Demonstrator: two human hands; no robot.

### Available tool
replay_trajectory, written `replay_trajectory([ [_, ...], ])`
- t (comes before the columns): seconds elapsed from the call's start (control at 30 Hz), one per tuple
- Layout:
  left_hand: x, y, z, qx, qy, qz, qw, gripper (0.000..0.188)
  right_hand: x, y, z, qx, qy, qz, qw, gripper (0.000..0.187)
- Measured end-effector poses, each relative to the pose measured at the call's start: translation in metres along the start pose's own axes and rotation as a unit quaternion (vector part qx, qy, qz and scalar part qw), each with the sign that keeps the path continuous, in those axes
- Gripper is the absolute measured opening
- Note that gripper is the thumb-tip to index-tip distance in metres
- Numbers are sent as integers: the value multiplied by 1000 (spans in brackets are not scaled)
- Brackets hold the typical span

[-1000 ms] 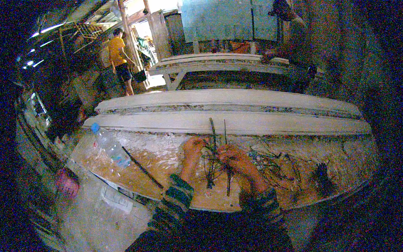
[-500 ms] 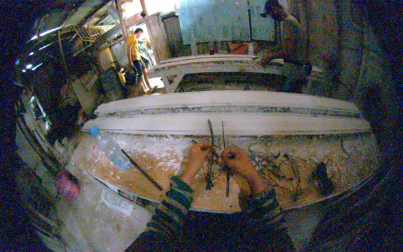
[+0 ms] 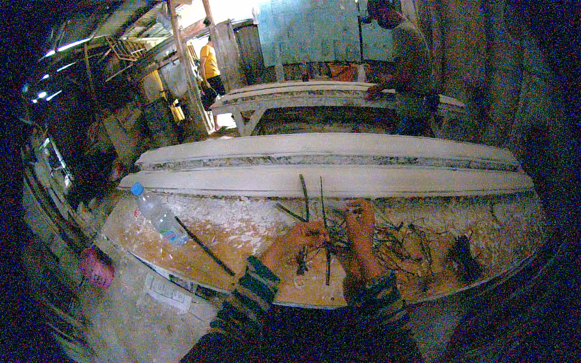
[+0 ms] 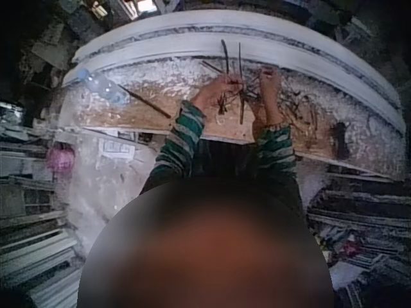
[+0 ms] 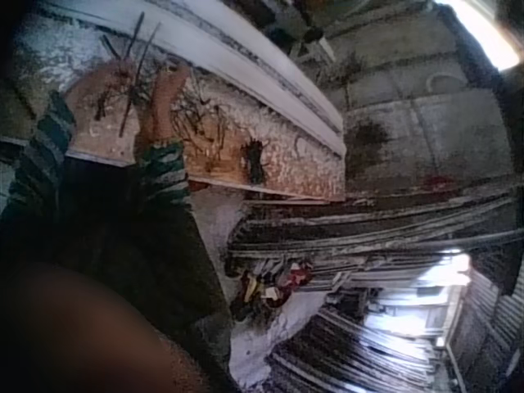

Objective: The person repeatedly picks up small black wire pieces and a blue plastic tool from a workbench, manipulates them with both hands, and places them back down. The person also handles a long black rod, bending and straightening it. The task appears to be assembling or preparing wire components.

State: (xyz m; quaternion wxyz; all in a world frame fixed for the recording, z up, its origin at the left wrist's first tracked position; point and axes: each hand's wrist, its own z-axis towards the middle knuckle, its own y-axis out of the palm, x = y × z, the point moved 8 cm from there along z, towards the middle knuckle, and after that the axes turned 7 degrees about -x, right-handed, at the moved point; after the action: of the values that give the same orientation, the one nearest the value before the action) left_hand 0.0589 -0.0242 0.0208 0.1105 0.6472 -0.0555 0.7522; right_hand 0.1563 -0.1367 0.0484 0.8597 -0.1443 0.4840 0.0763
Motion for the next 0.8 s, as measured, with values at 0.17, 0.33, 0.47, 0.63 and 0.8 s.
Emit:
replay_trajectory([
  [0.17,3,-14,0,63,-16,105,992,17,-16,1,2,2,-91,-80,993,10],
  [0.33,22,-60,-19,312,41,218,924,18,-19,3,2,-39,-83,-39,995,8],
  [0.47,21,-86,-39,459,79,241,851,17,-26,33,-9,-225,1,75,972,10],
  [0.63,1,-107,-40,479,61,170,859,11,-39,66,-35,-390,78,237,887,13],
  [0.8,13,-91,-35,435,74,242,864,4,-40,68,-35,-412,47,208,886,14],
])
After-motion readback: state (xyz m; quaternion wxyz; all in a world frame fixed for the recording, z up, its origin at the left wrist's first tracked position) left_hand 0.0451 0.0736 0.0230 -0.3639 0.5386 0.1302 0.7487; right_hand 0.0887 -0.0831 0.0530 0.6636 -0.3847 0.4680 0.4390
